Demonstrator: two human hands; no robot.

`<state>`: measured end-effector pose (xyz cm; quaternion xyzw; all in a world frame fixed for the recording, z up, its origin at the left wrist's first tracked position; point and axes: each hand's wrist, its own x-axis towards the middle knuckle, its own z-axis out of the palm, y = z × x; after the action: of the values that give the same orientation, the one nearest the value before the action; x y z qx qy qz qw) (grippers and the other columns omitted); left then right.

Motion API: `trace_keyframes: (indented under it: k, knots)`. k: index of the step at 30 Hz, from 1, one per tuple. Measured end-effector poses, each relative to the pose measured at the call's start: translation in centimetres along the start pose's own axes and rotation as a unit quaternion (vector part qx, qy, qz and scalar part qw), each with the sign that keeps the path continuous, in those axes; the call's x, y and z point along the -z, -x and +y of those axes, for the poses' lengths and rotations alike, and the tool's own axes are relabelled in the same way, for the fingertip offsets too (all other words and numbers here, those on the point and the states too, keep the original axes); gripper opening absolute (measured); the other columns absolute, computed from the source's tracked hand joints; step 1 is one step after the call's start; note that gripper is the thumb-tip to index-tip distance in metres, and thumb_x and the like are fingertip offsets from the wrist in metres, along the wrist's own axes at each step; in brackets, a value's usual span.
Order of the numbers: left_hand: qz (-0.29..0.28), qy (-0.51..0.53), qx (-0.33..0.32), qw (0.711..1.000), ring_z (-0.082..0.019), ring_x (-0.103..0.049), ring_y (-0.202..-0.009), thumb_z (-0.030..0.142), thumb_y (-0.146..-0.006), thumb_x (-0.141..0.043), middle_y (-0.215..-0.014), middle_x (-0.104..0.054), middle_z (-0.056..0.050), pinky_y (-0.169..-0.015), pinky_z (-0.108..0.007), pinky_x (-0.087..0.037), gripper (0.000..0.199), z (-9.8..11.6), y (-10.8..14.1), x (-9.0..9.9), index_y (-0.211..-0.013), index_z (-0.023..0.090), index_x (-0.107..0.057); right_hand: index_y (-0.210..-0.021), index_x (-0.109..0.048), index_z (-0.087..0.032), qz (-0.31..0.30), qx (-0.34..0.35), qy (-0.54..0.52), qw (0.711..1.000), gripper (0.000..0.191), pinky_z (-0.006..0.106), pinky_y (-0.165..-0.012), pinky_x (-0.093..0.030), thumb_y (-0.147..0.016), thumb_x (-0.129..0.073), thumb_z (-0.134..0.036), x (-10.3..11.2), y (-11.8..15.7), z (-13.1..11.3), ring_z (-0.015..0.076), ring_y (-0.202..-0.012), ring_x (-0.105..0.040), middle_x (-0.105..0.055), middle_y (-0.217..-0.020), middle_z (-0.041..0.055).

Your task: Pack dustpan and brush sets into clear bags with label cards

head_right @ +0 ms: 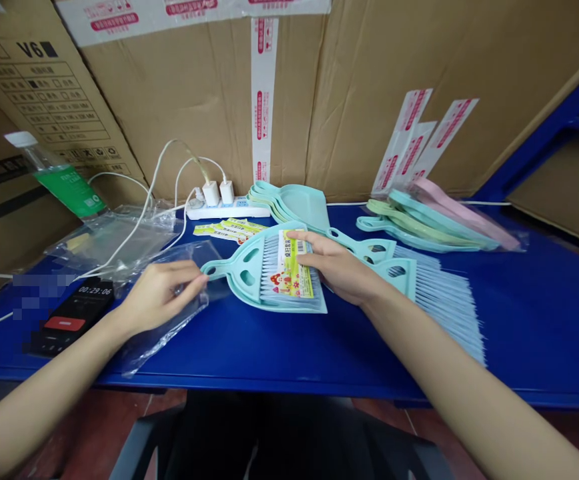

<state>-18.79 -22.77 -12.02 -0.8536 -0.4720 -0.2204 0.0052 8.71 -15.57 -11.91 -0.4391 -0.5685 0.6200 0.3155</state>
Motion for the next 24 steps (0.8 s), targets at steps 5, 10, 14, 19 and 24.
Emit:
trace_keyframes:
  k: [5, 10, 14, 19, 24]
  knots:
    - [0.056, 0.014, 0.048, 0.997, -0.011, -0.051, -0.054, 0.032, -0.099, -0.037, -0.059, -0.057, 0.000, -0.056, -0.025, -0.039, 0.044, 0.0, -0.1, 0.1, -0.062, 0.018, -0.058, -0.131, -0.058, -0.027, -0.022, 0.030, 0.008, 0.999, 0.052, 0.038, -0.083, -0.061, -0.080, -0.061, -0.019, 0.3, -0.1, 0.2, 0.0235, -0.091, -0.073, -0.075, -0.106, 0.0050]
    - [-0.031, 0.062, -0.052, 0.996, -0.012, -0.060, -0.062, 0.030, -0.100, -0.037, -0.068, -0.065, -0.002, -0.061, -0.024, -0.045, 0.041, 0.1, 0.0, -0.6, -0.070, 0.018, -0.064, -0.126, -0.061, -0.026, -0.013, 0.041, 0.012, 0.999, 0.047, 0.037, -0.085, -0.060, -0.080, -0.062, -0.019, 0.4, -0.3, 0.5, 0.0223, -0.094, -0.072, -0.073, -0.112, 0.0047]
    - [0.009, 0.071, -0.055, 0.996, -0.015, -0.067, -0.074, 0.030, -0.100, -0.039, -0.079, -0.073, -0.005, -0.070, -0.026, -0.051, 0.038, 0.1, 0.1, -0.7, -0.079, 0.018, -0.069, -0.128, -0.059, -0.024, -0.040, 0.021, 0.006, 0.999, 0.047, 0.035, -0.085, -0.059, -0.082, -0.062, -0.019, 0.1, -0.2, 0.6, 0.0196, -0.090, -0.072, -0.074, -0.110, 0.0047]
    - [-0.029, 0.109, -0.104, 0.988, -0.017, -0.071, -0.085, 0.027, -0.096, -0.044, -0.091, -0.077, -0.006, -0.081, -0.030, -0.055, 0.030, 0.4, 0.1, -0.3, -0.094, 0.020, -0.073, -0.130, -0.060, -0.027, -0.030, 0.034, 0.014, 0.999, 0.048, 0.037, -0.087, -0.059, -0.082, -0.062, -0.020, -0.1, -0.3, 0.9, 0.0218, -0.098, -0.071, -0.071, -0.120, 0.0042]
    - [-0.007, 0.103, -0.109, 0.989, -0.017, -0.070, -0.087, 0.024, -0.095, -0.044, -0.099, -0.076, -0.007, -0.082, -0.032, -0.056, 0.030, 0.5, 0.1, -0.4, -0.115, 0.020, -0.067, -0.132, -0.059, -0.028, -0.032, 0.045, 0.024, 0.998, 0.049, 0.040, -0.091, -0.058, -0.083, -0.062, -0.022, 0.0, -0.6, 1.2, 0.0226, -0.101, -0.070, -0.069, -0.124, 0.0048]
